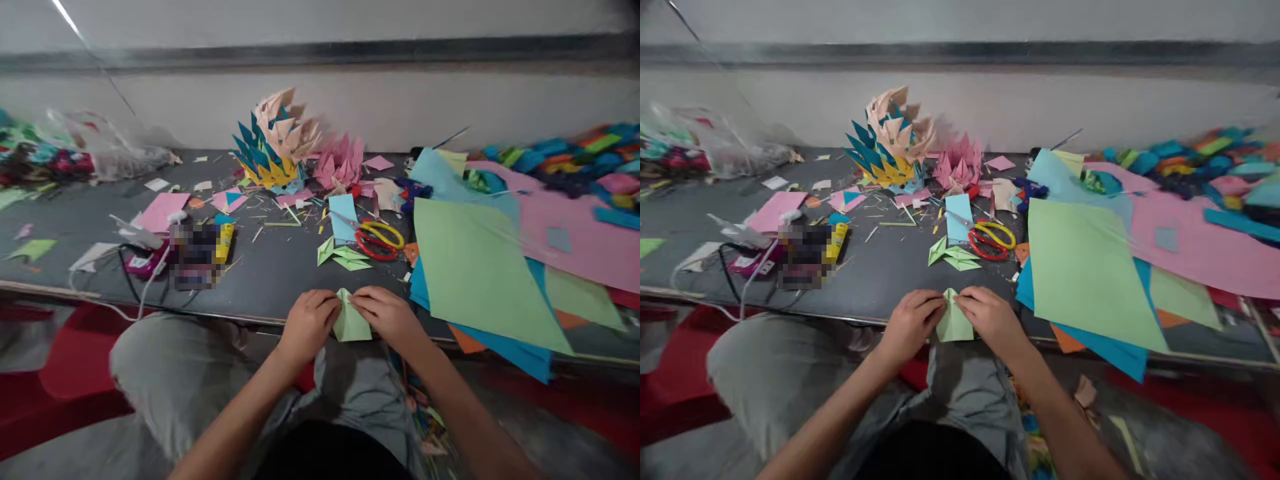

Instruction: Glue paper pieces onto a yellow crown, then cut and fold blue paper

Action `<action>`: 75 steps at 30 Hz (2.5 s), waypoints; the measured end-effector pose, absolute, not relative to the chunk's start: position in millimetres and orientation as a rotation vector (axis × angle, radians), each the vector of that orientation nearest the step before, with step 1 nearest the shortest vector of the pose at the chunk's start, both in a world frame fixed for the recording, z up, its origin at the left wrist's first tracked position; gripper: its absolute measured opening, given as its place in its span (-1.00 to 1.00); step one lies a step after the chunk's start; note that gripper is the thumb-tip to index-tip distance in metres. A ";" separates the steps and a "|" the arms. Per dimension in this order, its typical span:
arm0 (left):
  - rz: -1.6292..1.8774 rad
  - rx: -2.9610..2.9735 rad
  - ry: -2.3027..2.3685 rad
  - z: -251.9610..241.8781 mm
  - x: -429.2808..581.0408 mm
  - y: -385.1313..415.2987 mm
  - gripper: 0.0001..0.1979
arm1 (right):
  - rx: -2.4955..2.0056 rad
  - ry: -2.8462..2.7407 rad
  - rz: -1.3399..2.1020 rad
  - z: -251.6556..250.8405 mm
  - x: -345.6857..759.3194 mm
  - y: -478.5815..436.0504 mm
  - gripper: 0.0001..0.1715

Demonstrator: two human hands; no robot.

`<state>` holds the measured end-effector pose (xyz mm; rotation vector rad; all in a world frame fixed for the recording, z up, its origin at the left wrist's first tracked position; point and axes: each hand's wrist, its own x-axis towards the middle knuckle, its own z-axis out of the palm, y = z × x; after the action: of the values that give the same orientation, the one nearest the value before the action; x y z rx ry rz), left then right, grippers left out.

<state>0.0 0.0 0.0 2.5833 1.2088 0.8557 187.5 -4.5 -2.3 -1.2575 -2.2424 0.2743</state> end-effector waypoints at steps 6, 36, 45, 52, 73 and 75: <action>0.826 2.609 1.170 1.4 -3.0 3.5 -0.83 | -1.184 -2.250 0.299 1.1 189.7 -3.4 -0.75; 0.916 2.662 1.013 -4.0 -3.7 5.0 -0.79 | -1.092 -2.338 0.253 3.3 192.0 -4.1 -0.73; 0.879 2.648 1.026 -1.7 -3.2 5.4 -0.82 | -1.101 -2.328 0.263 2.0 193.2 -4.1 -0.72; 0.719 2.635 1.048 0.2 -3.1 6.1 -0.86 | -1.123 -2.334 0.298 3.5 193.8 -3.2 -0.73; 0.788 2.685 1.020 0.2 -4.5 7.4 -0.81 | -1.120 -2.332 0.324 2.8 194.0 -3.0 -0.73; 0.764 2.687 1.017 1.1 -4.8 7.9 -0.82 | -1.124 -2.329 0.324 3.6 193.6 -2.5 -0.73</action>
<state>-4.8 7.9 1.1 2.6874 1.0168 0.7639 193.6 -2.5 3.6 -1.1240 -2.3288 0.3236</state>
